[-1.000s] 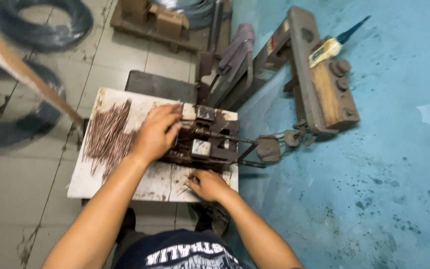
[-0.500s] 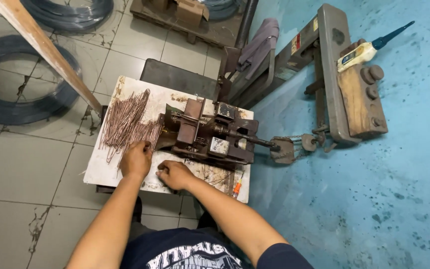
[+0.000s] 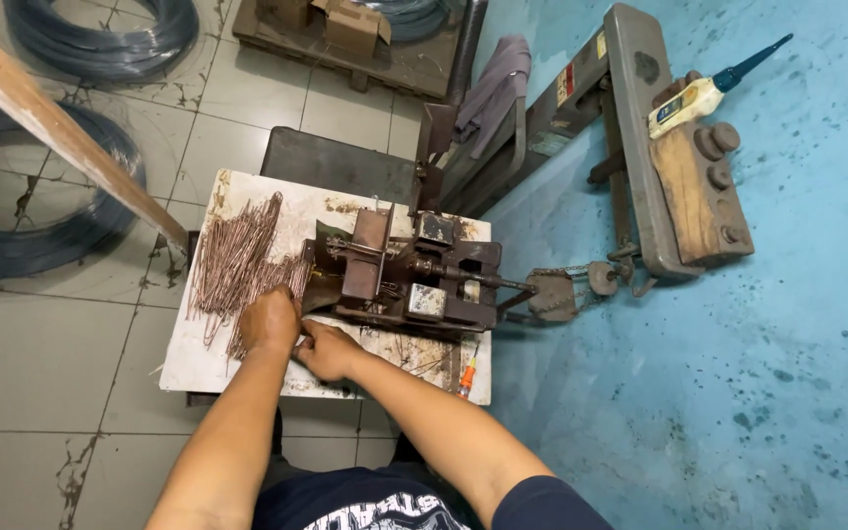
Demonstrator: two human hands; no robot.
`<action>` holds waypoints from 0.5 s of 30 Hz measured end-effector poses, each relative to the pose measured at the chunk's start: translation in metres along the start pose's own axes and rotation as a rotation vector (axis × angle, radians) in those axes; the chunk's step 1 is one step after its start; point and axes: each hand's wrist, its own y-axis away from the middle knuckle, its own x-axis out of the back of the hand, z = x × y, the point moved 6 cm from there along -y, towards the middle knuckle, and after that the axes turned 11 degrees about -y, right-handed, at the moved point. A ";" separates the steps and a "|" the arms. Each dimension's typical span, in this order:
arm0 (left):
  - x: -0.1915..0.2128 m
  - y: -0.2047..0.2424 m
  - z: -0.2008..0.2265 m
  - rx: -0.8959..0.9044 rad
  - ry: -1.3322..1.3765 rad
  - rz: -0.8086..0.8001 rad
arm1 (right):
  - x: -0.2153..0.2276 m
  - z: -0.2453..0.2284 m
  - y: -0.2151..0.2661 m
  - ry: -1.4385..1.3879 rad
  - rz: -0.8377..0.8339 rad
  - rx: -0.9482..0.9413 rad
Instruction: Manually feeding and processing metal wires using a lever-operated machine.
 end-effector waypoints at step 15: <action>0.026 -0.003 0.018 -0.014 0.029 -0.055 | -0.003 -0.004 0.007 -0.042 -0.040 -0.069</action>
